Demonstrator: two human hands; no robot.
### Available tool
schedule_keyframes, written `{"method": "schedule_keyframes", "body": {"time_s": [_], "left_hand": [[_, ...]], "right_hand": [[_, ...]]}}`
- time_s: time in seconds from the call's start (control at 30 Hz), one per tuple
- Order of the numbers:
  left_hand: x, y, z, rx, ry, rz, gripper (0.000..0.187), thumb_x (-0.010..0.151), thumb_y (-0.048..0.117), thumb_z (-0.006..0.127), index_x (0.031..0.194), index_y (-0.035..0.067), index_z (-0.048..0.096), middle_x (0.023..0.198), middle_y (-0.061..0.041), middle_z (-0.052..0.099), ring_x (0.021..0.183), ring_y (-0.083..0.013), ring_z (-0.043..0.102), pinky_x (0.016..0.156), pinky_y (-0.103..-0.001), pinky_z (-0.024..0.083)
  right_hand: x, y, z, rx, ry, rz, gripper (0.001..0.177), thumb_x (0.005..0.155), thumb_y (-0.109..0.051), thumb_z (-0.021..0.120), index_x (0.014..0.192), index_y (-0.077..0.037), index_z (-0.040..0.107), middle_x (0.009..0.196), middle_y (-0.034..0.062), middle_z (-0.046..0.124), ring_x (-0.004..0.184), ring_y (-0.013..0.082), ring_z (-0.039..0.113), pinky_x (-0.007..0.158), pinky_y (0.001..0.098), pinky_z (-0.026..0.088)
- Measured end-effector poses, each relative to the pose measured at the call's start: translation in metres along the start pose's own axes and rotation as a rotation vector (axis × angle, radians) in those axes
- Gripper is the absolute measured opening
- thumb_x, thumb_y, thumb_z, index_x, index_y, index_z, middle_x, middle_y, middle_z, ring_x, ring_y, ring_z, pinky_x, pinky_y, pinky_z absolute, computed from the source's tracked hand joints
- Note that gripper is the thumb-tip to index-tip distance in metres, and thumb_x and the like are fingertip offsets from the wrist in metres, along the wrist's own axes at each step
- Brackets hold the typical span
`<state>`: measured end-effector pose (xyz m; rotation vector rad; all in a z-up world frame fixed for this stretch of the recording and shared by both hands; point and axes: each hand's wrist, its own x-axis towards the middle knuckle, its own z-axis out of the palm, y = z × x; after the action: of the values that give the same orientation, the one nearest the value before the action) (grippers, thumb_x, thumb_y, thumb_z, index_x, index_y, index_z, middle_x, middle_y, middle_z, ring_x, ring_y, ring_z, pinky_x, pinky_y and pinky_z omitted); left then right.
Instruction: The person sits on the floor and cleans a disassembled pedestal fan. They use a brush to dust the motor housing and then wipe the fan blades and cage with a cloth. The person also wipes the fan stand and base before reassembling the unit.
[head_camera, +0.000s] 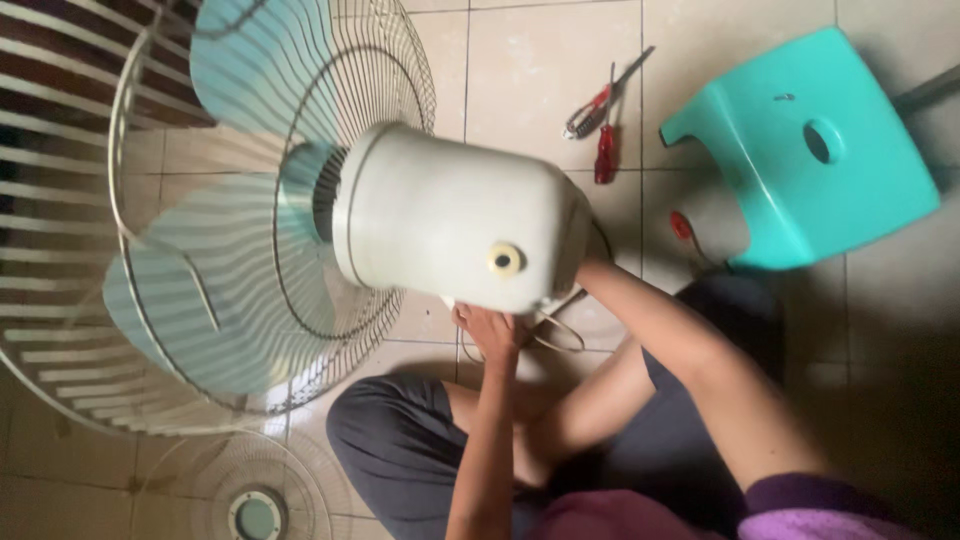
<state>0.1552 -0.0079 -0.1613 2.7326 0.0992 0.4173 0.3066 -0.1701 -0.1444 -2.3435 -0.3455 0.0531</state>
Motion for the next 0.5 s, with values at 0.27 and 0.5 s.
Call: {"method": "schedule_keyframes", "body": {"time_s": [0.27,0.5], "left_hand": [[-0.022,0.006,0.024,-0.474,0.022,-0.212,0.058,0.086,0.041,0.06,0.129,0.002,0.061,0.134,-0.02,0.061,0.125,-0.0399,0.051,0.105,-0.056,0.033],[-0.023,-0.008,0.022,-0.335,0.021,-0.203,0.058,0.086,0.041,0.058,0.129,0.002,0.06,0.136,-0.023,0.057,0.127,-0.0434,0.045,0.109,-0.057,0.029]], "right_hand": [[0.114,0.007,0.07,-0.004,0.22,-0.005,0.019,0.098,-0.022,0.065,0.114,-0.017,0.074,0.115,0.0013,0.075,0.131,0.0242,0.056,0.123,0.0571,0.019],[0.081,0.033,0.034,-0.016,0.272,-0.044,0.024,0.095,-0.022,0.068,0.117,-0.013,0.073,0.117,0.0042,0.075,0.138,0.0312,0.049,0.12,0.0603,0.013]]}}
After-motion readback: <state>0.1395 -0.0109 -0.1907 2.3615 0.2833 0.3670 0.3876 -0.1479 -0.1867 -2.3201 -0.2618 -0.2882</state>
